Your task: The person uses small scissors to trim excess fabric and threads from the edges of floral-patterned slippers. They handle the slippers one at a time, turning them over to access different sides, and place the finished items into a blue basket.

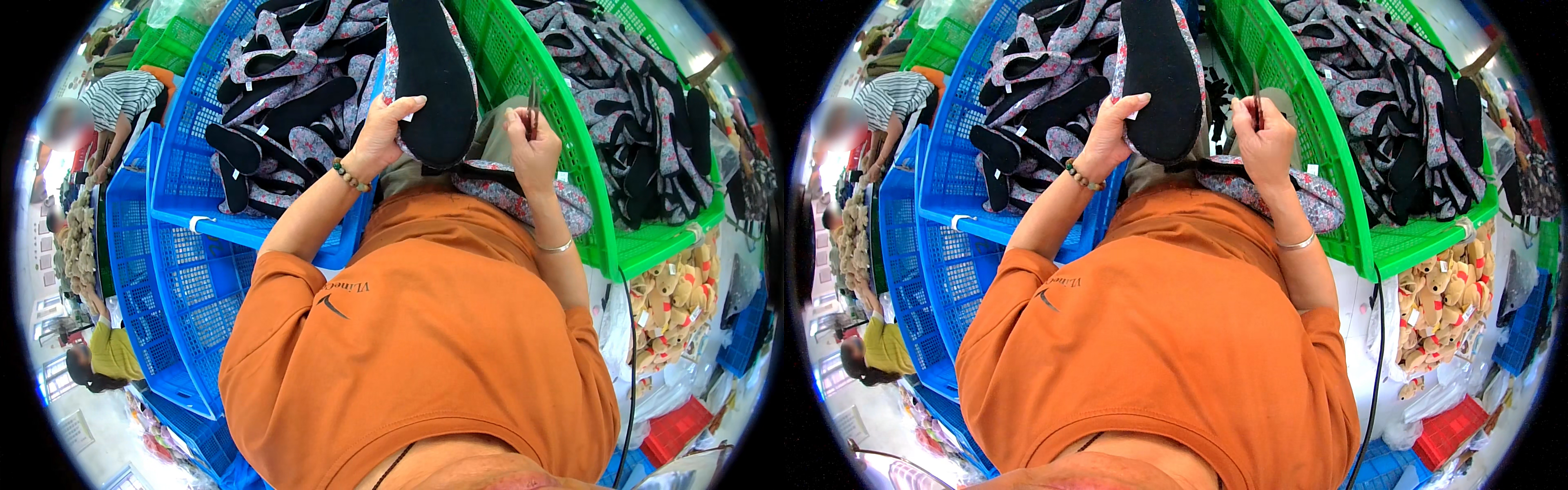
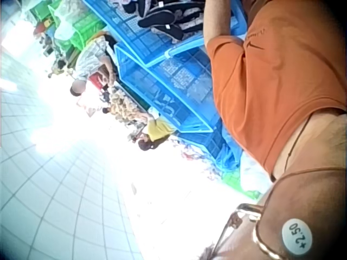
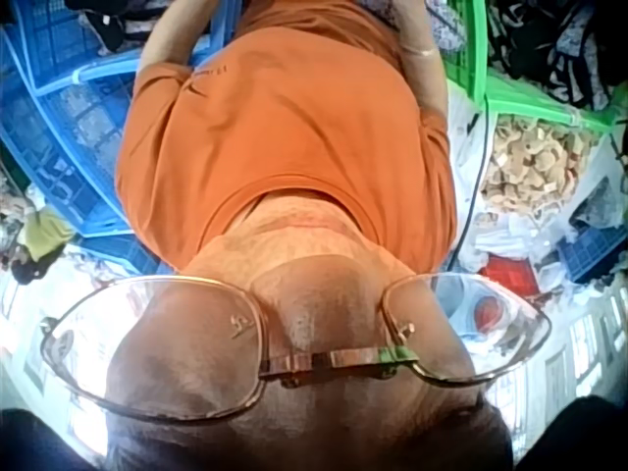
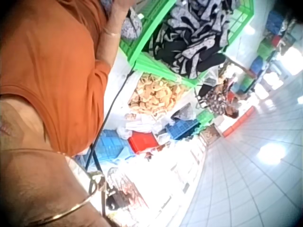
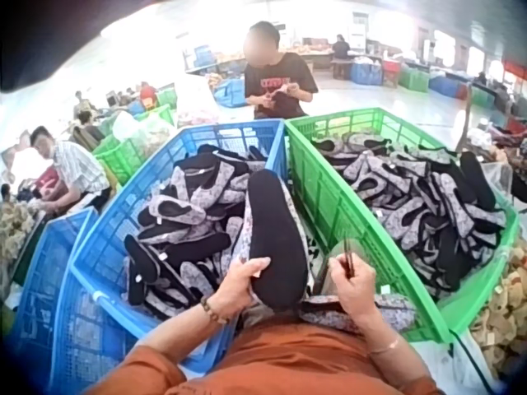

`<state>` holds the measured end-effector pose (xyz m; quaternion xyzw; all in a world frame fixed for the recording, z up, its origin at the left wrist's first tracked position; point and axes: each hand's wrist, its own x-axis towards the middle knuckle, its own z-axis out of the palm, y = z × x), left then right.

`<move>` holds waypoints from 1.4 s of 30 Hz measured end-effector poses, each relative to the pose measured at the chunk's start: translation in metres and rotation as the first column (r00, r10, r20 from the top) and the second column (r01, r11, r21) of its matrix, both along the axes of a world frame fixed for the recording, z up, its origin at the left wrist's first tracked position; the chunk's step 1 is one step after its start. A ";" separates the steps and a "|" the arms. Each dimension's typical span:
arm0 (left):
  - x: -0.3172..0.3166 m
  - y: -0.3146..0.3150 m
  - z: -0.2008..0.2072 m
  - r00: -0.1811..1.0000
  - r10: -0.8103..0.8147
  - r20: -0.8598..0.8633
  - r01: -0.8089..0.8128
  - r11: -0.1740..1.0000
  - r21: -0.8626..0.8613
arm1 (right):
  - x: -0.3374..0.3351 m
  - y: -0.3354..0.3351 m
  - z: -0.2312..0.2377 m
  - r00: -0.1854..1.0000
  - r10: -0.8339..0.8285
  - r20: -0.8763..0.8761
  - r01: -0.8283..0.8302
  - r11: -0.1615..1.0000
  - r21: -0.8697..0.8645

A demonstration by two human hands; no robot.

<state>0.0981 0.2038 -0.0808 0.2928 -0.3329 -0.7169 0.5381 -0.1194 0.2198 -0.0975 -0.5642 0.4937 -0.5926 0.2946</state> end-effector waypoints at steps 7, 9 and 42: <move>0.006 -0.005 -0.002 0.996 -0.028 -0.083 0.039 0.991 0.129 | -0.006 0.019 0.005 0.811 -0.059 -0.582 -0.098 0.967 -0.234; 0.004 -0.004 -0.001 0.997 -0.033 -0.067 0.041 0.992 0.116 | -0.006 0.019 0.005 0.771 -0.101 -0.629 -0.095 0.958 -0.272; -0.004 -0.027 0.015 0.947 0.125 -0.298 -0.018 0.941 0.337 | 0.001 0.020 0.012 0.673 -0.311 -0.671 -0.175 0.814 -0.553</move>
